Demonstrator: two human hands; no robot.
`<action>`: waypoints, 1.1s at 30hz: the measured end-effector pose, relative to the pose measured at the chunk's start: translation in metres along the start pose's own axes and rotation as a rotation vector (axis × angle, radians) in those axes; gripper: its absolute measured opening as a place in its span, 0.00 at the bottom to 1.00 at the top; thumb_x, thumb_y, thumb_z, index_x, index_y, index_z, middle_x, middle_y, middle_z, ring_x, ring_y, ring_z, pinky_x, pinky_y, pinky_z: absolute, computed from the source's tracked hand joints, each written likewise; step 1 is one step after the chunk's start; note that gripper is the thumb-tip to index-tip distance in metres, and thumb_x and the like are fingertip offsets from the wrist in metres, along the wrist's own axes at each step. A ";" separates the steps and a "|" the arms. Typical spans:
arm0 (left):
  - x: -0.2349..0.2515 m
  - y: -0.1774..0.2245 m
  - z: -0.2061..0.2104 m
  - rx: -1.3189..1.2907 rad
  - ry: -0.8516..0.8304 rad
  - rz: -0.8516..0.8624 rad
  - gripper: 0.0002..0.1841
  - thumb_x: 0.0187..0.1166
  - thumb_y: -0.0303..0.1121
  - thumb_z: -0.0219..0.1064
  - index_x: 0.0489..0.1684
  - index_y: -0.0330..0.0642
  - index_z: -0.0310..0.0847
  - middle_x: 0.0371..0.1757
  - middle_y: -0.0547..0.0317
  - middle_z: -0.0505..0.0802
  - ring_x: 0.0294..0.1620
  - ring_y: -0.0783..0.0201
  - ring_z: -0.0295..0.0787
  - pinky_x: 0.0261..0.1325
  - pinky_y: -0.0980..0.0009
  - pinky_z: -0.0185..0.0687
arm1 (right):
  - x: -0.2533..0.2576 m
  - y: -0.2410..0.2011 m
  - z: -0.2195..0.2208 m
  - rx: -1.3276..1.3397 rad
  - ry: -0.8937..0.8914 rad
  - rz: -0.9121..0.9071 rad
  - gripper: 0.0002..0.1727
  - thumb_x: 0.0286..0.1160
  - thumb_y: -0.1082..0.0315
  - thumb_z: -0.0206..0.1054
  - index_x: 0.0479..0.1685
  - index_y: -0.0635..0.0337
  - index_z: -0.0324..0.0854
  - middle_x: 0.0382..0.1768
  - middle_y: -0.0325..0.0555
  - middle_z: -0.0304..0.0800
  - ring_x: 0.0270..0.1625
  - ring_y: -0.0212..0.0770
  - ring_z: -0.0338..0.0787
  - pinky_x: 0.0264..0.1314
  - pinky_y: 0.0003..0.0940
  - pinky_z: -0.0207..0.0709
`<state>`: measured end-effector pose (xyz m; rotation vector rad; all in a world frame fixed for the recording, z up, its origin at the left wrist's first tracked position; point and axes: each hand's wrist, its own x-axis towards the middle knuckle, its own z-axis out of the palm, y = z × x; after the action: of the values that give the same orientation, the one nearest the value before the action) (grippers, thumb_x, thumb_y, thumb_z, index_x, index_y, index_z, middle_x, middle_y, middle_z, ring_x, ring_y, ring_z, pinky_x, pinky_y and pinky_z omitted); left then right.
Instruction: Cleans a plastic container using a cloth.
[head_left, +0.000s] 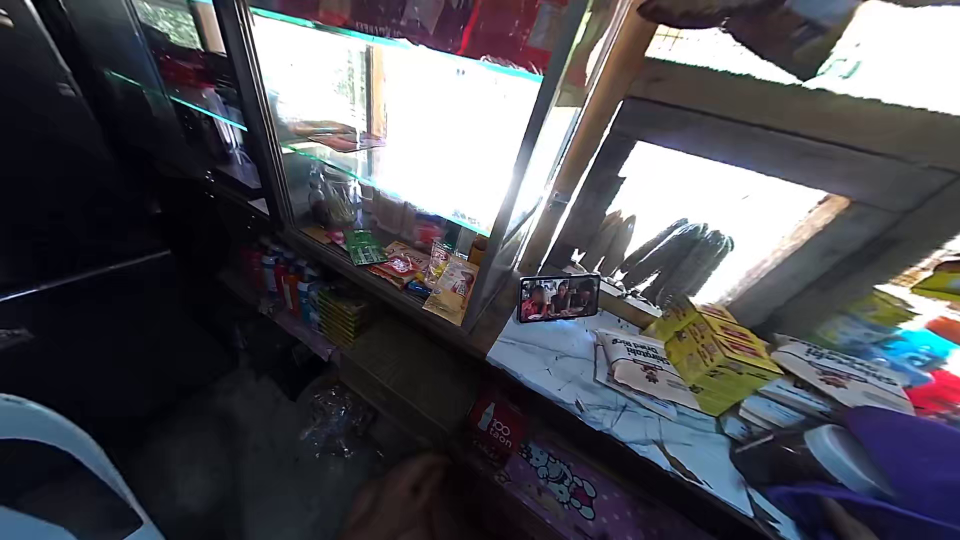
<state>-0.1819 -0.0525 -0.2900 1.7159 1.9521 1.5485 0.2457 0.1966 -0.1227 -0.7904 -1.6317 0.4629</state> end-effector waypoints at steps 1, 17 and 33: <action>-0.002 -0.013 -0.014 0.082 0.011 -0.050 0.14 0.83 0.34 0.61 0.57 0.37 0.89 0.47 0.49 0.96 0.45 0.58 0.95 0.55 0.56 0.90 | -0.001 -0.006 0.004 -0.013 0.026 0.024 0.60 0.62 0.73 0.79 0.85 0.85 0.32 0.77 0.68 0.70 0.73 0.34 0.83 0.77 0.30 0.77; -0.023 0.057 -0.083 0.304 -0.325 -0.618 0.24 0.86 0.50 0.50 0.70 0.53 0.85 0.74 0.53 0.86 0.78 0.54 0.79 0.81 0.44 0.69 | 0.001 -0.035 -0.003 0.090 0.039 0.080 0.37 0.72 0.76 0.65 0.85 0.75 0.59 0.78 0.66 0.73 0.76 0.35 0.78 0.80 0.26 0.70; -0.189 0.140 -0.214 0.654 0.162 -0.778 0.26 0.76 0.48 0.56 0.59 0.38 0.87 0.61 0.31 0.85 0.65 0.30 0.81 0.61 0.28 0.73 | 0.000 -0.020 -0.002 0.380 0.307 0.131 0.46 0.71 0.79 0.70 0.86 0.79 0.43 0.78 0.62 0.69 0.77 0.38 0.78 0.80 0.31 0.73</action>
<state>-0.1612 -0.3512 -0.1831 0.7221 2.9148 0.8274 0.2432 0.1830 -0.1087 -0.6459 -1.1658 0.6858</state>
